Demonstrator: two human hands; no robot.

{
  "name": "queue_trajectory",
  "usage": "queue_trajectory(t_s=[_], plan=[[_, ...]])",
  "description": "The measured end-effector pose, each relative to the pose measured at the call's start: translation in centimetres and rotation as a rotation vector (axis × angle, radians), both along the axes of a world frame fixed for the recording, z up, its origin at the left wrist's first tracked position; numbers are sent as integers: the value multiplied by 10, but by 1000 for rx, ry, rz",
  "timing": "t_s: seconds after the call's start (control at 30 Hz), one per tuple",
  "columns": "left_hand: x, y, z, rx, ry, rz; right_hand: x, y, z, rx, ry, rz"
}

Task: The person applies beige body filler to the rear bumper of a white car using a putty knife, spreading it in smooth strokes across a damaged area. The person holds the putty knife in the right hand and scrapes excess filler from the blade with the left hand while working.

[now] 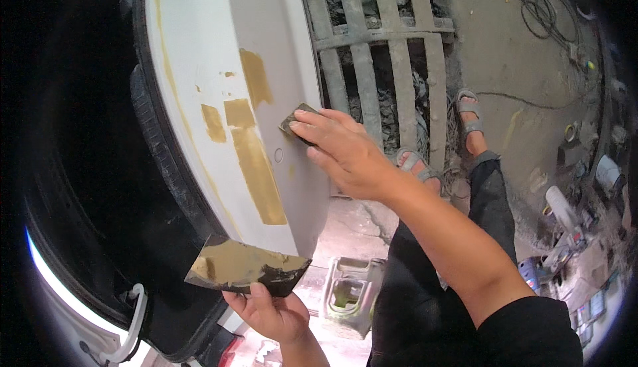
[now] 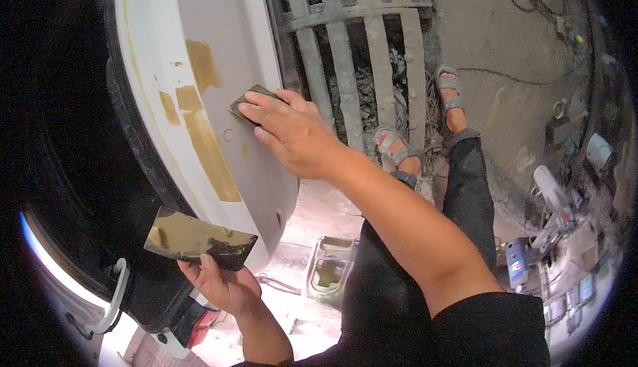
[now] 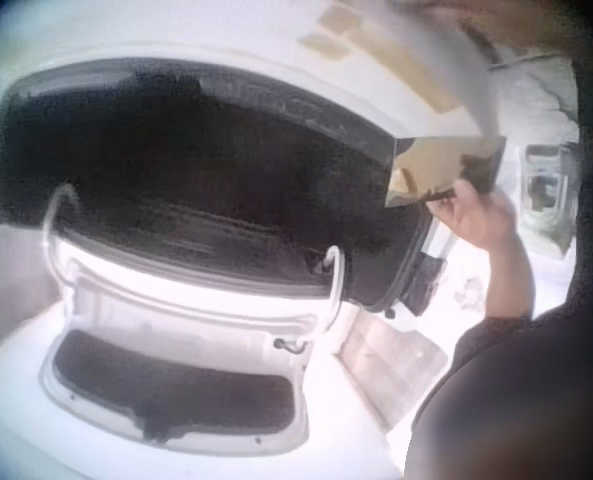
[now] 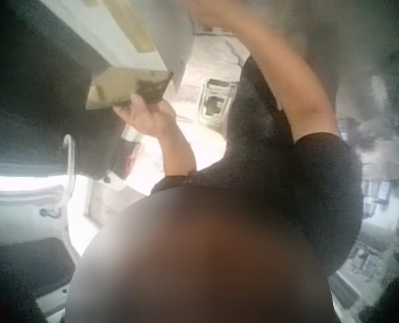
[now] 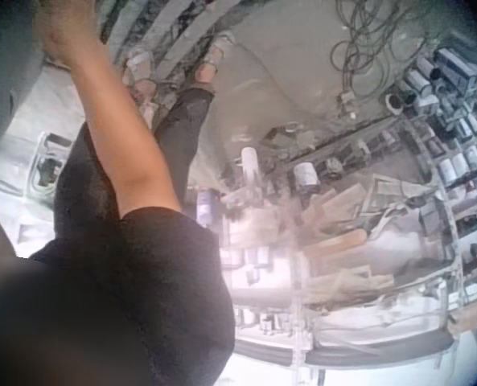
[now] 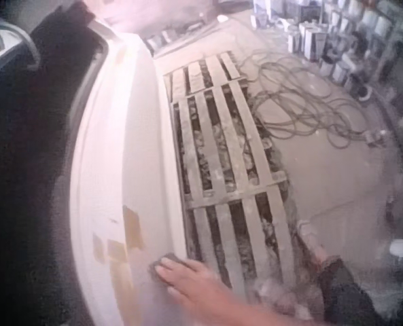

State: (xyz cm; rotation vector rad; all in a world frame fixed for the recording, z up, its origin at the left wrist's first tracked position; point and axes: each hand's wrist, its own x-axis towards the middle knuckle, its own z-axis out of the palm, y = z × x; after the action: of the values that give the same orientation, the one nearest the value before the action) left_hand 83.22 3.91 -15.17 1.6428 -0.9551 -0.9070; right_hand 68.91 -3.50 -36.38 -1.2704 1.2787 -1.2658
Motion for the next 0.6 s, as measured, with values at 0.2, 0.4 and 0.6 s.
queue_trajectory(t_s=[0.2, 0.4, 0.6], plan=[[8, 7, 1, 36, -2, -61, 4, 18, 20, 45, 56, 77], [1, 13, -2, 68, -27, -51, -8, 2, 16, -12, 33, -92], [2, 22, -3, 69, 12, -48, 11, 9, 31, 69, 14, 24]])
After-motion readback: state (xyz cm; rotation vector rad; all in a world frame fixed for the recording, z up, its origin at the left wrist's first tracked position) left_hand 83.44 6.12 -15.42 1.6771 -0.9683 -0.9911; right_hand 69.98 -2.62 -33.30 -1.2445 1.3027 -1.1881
